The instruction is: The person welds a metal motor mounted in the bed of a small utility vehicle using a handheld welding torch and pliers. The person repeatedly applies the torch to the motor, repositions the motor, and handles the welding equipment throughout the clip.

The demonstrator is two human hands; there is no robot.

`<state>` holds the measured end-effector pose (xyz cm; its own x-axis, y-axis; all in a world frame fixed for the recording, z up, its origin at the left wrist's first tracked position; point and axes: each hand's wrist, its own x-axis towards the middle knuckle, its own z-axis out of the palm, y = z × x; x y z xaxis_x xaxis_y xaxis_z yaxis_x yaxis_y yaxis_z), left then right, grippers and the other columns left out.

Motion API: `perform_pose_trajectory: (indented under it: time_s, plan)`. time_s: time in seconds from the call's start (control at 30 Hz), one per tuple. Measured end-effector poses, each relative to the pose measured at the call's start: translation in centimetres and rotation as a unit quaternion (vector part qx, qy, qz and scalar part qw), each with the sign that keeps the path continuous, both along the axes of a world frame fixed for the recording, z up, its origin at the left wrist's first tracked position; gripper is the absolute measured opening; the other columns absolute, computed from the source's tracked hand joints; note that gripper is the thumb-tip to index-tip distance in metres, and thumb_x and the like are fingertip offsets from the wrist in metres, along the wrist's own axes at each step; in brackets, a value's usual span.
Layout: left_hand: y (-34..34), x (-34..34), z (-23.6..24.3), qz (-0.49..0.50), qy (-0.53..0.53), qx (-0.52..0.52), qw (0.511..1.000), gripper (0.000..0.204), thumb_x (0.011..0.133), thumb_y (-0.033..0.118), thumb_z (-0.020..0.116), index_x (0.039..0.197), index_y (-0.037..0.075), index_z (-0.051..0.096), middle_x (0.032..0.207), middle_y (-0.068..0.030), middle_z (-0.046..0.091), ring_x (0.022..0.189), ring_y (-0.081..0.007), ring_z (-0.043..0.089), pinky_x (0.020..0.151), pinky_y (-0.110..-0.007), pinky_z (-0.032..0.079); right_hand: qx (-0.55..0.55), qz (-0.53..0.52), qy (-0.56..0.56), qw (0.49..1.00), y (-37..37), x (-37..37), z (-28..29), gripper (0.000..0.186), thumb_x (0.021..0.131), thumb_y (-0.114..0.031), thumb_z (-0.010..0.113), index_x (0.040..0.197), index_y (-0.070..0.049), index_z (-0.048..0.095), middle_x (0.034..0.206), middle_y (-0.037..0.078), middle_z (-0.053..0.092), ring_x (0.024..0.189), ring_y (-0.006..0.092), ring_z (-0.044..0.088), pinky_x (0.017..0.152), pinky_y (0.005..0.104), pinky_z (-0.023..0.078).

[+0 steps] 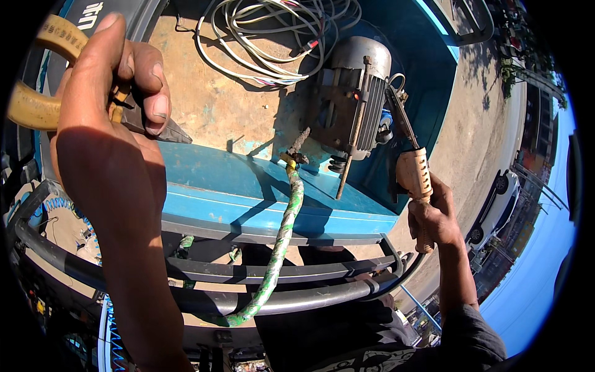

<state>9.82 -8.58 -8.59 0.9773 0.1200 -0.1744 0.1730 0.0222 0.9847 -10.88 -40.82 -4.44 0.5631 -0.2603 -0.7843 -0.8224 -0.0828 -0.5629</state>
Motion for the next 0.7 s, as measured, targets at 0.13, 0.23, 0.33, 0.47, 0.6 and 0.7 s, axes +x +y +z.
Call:
perform_pose_trajectory:
  time_s: [0.13,0.23,0.33,0.47,0.6,0.7]
  plan:
    - [1.3,0.5,-0.6,-0.043,0.016,-0.058,0.997,0.027,0.105,0.023,0.041,0.088,0.004,0.049,0.079,-0.0066,0.050,0.063,-0.0106,0.045,0.060,-0.023,0.036,-0.016,-0.038,-0.016,0.999,-0.1,-0.7,0.8,0.051,0.074,-0.011,0.064,0.117,0.010,0.047,0.069,0.007,0.057,0.042,0.0133,0.056,0.039,0.0278,0.052]
    - [2.3,0.9,-1.5,-0.061,0.001,-0.087,0.994,0.026,0.105,0.023,0.041,0.089,0.004,0.049,0.080,-0.0067,0.051,0.063,-0.0109,0.044,0.060,-0.024,0.036,-0.021,-0.056,-0.023,0.998,0.2,-0.8,1.1,0.050,0.073,-0.013,0.064,0.114,0.010,0.048,0.067,0.006,0.056,0.041,0.0132,0.055,0.038,0.0279,0.052]
    - [2.3,1.0,-1.5,-0.062,-0.010,-0.081,0.995,0.025,0.104,0.023,0.043,0.087,0.005,0.048,0.078,-0.0064,0.051,0.063,-0.0110,0.044,0.060,-0.024,0.035,-0.028,-0.054,-0.023,0.998,0.3,-0.8,1.2,0.051,0.073,-0.013,0.065,0.115,0.011,0.048,0.067,0.006,0.056,0.041,0.0132,0.055,0.038,0.0278,0.052]
    - [1.9,0.9,-1.2,-0.059,-0.025,-0.079,0.995,0.024,0.102,0.023,0.048,0.084,0.007,0.047,0.074,-0.0057,0.051,0.062,-0.0111,0.043,0.059,-0.025,0.033,-0.019,-0.044,-0.019,0.999,0.6,-1.0,1.5,0.052,0.073,-0.013,0.065,0.116,0.011,0.048,0.067,0.007,0.055,0.041,0.0136,0.055,0.037,0.0278,0.051]
    - [1.7,1.4,-1.7,-0.027,0.008,-0.106,0.994,0.026,0.097,0.025,0.057,0.079,0.009,0.049,0.069,-0.0041,0.052,0.060,-0.0113,0.044,0.057,-0.024,0.031,-0.022,-0.056,-0.034,0.998,1.0,-1.3,1.4,0.051,0.074,-0.012,0.065,0.115,0.011,0.047,0.069,0.008,0.056,0.042,0.0140,0.055,0.036,0.0280,0.051]
    - [1.6,1.4,-1.8,-0.016,0.018,-0.106,0.994,0.026,0.097,0.026,0.058,0.078,0.009,0.050,0.069,-0.0034,0.053,0.059,-0.0109,0.045,0.057,-0.024,0.032,-0.031,-0.055,-0.029,0.998,1.0,-1.5,1.9,0.050,0.075,-0.013,0.065,0.116,0.011,0.047,0.070,0.008,0.056,0.042,0.0141,0.055,0.036,0.0282,0.051]
